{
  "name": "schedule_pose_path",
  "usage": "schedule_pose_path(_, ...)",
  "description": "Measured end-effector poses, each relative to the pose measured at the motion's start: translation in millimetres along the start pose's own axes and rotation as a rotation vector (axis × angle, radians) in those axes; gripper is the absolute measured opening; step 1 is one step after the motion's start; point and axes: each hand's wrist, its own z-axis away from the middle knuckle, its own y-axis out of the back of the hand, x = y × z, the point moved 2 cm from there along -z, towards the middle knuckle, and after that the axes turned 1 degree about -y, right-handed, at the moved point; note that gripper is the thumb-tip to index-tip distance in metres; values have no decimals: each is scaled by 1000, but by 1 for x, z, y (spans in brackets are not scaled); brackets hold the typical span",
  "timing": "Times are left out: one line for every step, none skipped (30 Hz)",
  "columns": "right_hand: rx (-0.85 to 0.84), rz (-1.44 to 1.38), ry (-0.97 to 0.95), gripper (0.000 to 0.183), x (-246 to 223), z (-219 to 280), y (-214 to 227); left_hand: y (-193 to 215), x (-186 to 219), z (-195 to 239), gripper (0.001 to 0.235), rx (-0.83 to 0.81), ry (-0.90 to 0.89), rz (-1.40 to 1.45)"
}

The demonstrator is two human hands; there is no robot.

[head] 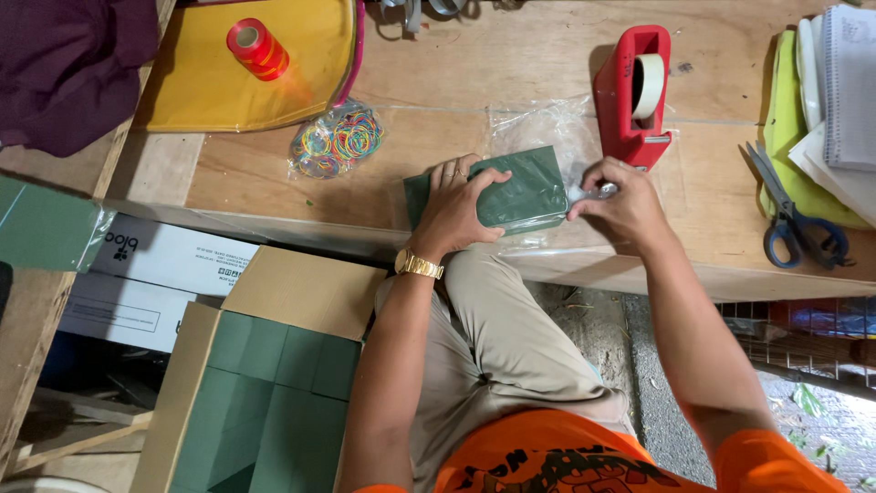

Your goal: The person wraps a rectangular piece of green floral foam in clear plastic film, securing it with tape and scissors.

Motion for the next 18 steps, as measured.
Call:
schedule_pose_path(0, 0, 4, 45, 1, -6, 2, -1, 0, 0, 82, 3, 0, -1)
schedule_pose_path(-33, -6, 5, 51, 2, -11, 4, -2, 0, 0, 83, -6, 3, -2)
schedule_pose_path(-66, -13, 11, 59, 2, -19, 4, -2, -1, -1, 84, -12, 8, -6)
schedule_pose_path(-66, -15, 18, 59, 8, -23, 2, -1, -2, -1, 84, -6, 9, -10)
schedule_pose_path(-55, -14, 6, 55, 14, -26, 1, -2, -3, -1, 85, -16, 15, 7)
schedule_pose_path(-44, -13, -5, 52, 21, -29, 0, -3, -3, -2, 85, -25, 21, 23)
schedule_pose_path(-44, -14, -2, 52, 20, -30, 3, -4, -3, -2, 85, -23, 22, 21)
schedule_pose_path(4, 92, 51, 37, 18, -32, 7, -5, -2, -2, 86, -23, 17, 15)
schedule_pose_path(53, 196, 108, 23, 16, -35, 9, -4, -3, -2, 86, -22, 15, 5)
schedule_pose_path(52, 192, 114, 23, -4, -39, 9, -2, -3, -2, 86, -18, 19, 0)
schedule_pose_path(123, 221, 153, 13, -24, -41, 12, -1, -1, -2, 87, -29, 15, -7)
schedule_pose_path(195, 250, 192, 8, -44, -42, 14, -1, 0, -1, 87, -40, 12, -14)
schedule_pose_path(194, 249, 189, 8, -57, -51, 6, -5, -3, -2, 87, -43, 13, -14)
schedule_pose_path(84, 201, 219, 6, -72, -60, -3, -10, -7, -2, 91, -47, 18, -6)
schedule_pose_path(-21, 152, 255, 5, -86, -71, -13, -12, -11, -5, 95, -47, 21, -3)
schedule_pose_path(-18, 151, 258, 5, -94, -80, -17, -15, -11, -4, 95, -46, 20, -7)
schedule_pose_path(-246, 214, 179, 12, -101, -91, -26, -17, -12, -4, 95, -41, 27, -23)
schedule_pose_path(-471, 278, 100, 20, -108, -101, -35, -19, -14, -4, 95, -37, 33, -38)
